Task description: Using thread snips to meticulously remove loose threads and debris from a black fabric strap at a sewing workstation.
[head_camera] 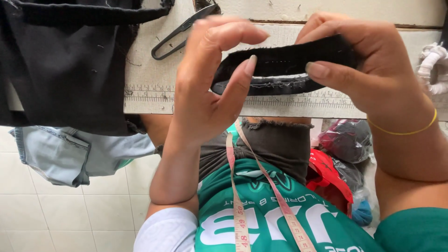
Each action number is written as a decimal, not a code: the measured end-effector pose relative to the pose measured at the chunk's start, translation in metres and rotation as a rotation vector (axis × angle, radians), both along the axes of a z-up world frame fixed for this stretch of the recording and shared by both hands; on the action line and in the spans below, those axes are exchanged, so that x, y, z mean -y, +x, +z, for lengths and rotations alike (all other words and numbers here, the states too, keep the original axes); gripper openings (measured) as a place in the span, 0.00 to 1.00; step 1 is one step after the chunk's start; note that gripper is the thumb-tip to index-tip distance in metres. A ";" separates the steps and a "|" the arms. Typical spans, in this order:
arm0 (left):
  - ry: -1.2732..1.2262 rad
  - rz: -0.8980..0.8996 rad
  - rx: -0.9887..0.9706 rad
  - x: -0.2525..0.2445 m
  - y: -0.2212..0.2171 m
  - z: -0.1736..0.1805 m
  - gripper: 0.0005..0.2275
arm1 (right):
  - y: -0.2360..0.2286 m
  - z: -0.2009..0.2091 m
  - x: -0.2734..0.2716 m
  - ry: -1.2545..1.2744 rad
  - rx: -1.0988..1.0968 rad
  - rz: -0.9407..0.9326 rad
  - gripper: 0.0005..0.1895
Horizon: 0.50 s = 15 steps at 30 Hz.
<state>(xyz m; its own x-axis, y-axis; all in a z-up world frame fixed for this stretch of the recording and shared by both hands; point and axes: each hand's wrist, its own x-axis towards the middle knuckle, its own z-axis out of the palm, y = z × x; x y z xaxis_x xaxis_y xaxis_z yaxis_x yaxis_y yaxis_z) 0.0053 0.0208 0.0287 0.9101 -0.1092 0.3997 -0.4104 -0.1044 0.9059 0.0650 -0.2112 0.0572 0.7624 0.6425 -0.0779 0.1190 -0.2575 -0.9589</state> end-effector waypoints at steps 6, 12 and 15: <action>0.257 0.216 0.232 0.011 0.004 0.008 0.07 | 0.000 0.000 -0.002 -0.030 0.005 0.020 0.13; 0.371 0.371 0.528 0.021 0.014 -0.004 0.05 | 0.001 -0.008 0.002 0.047 -0.095 -0.005 0.15; 0.491 0.426 0.490 0.020 0.010 0.000 0.09 | 0.001 -0.013 0.003 0.110 -0.157 -0.036 0.15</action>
